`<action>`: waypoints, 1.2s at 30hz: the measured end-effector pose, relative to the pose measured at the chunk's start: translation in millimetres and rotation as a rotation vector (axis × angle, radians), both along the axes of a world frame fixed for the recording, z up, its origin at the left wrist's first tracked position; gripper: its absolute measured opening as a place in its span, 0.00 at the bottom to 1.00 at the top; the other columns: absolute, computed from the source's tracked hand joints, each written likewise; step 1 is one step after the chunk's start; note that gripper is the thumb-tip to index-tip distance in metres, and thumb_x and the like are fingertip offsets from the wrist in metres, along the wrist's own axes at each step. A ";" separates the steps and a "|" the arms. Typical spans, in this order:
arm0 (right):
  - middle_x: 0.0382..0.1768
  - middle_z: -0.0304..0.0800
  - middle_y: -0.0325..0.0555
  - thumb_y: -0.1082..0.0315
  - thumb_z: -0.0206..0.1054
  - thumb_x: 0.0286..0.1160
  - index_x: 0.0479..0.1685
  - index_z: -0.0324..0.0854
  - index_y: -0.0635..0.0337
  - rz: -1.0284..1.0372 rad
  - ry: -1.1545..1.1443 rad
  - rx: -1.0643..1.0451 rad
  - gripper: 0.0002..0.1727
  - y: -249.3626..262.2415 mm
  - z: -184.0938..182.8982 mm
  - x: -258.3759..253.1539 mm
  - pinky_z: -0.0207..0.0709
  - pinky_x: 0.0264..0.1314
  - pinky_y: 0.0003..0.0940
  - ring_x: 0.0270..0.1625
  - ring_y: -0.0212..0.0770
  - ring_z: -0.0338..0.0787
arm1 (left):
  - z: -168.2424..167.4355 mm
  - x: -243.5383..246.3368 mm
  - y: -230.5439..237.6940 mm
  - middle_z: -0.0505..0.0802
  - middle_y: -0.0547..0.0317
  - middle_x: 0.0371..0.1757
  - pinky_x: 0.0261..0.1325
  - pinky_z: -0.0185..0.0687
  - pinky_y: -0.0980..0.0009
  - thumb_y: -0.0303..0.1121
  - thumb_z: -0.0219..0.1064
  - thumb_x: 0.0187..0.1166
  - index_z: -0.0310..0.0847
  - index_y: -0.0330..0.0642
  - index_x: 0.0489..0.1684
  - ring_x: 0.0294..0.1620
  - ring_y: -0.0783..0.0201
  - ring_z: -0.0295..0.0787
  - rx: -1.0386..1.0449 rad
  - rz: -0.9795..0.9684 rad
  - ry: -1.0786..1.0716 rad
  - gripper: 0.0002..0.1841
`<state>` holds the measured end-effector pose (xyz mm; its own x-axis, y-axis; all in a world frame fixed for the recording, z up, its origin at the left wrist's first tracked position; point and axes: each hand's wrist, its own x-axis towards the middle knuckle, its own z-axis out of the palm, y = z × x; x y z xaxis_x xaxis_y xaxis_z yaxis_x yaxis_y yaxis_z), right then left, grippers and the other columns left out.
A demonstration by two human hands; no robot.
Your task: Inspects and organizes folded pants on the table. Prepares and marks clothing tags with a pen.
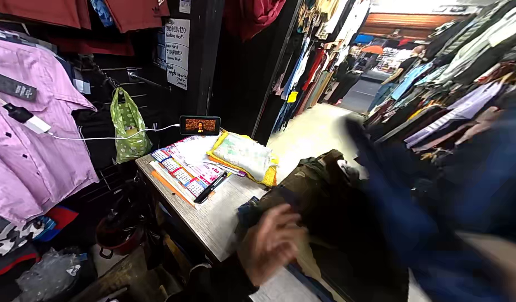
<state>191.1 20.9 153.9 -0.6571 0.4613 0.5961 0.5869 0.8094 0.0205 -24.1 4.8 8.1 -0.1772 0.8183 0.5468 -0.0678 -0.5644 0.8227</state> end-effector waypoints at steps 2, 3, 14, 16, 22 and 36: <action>0.58 0.92 0.69 0.77 0.71 0.63 0.60 0.87 0.74 -0.033 -0.121 -0.041 0.21 -1.5 -59.9 -46.1 0.87 0.56 0.59 0.58 0.68 0.93 | 1.2 -22.4 3.4 0.83 0.38 0.75 0.67 0.87 0.51 0.79 0.48 0.73 0.58 0.24 0.85 0.70 0.50 0.87 -0.115 0.022 -0.020 0.59; 0.61 0.90 0.69 0.76 0.72 0.62 0.64 0.86 0.70 -0.072 -0.153 0.009 0.24 -4.7 -85.3 -59.4 0.87 0.54 0.60 0.60 0.70 0.92 | -0.4 -29.7 3.9 0.83 0.37 0.75 0.71 0.84 0.54 0.76 0.46 0.76 0.59 0.22 0.83 0.72 0.53 0.86 -0.106 0.034 0.034 0.58; 0.60 0.95 0.52 0.73 0.63 0.75 0.63 0.89 0.51 -0.143 -0.161 0.182 0.20 1.0 -107.5 -58.2 0.88 0.53 0.34 0.60 0.51 0.95 | 1.2 -28.0 -4.2 0.81 0.25 0.73 0.73 0.81 0.68 0.44 0.65 0.77 0.55 0.07 0.78 0.72 0.60 0.86 -0.039 0.004 0.120 0.44; 0.59 0.95 0.50 0.74 0.62 0.75 0.63 0.89 0.50 -0.146 -0.150 0.196 0.20 -0.4 -107.8 -57.7 0.87 0.53 0.32 0.60 0.49 0.95 | -1.0 -27.6 -5.2 0.80 0.24 0.74 0.74 0.80 0.68 0.45 0.64 0.78 0.54 0.06 0.77 0.74 0.60 0.85 -0.029 0.011 0.115 0.44; 0.60 0.95 0.53 0.71 0.65 0.75 0.65 0.89 0.54 -0.084 -0.146 0.155 0.20 -0.4 -104.4 -52.3 0.88 0.55 0.36 0.61 0.50 0.95 | -0.2 -26.0 -7.4 0.80 0.24 0.74 0.75 0.79 0.68 0.45 0.62 0.80 0.55 0.07 0.78 0.74 0.60 0.84 -0.014 0.014 0.133 0.43; 0.67 0.79 0.76 0.51 0.55 0.89 0.77 0.68 0.76 -0.475 0.313 -0.839 0.34 139.4 -73.3 103.9 0.73 0.74 0.60 0.68 0.61 0.84 | 81.5 -22.3 39.6 0.84 0.36 0.71 0.76 0.78 0.52 0.38 0.73 0.78 0.56 0.34 0.87 0.72 0.50 0.84 -0.640 -0.152 0.167 0.40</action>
<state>295.0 160.2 80.6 -0.1666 0.9833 0.0737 0.7335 0.1736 -0.6572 -46.4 44.4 89.6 0.0102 0.9990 -0.0441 0.0494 0.0435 0.9978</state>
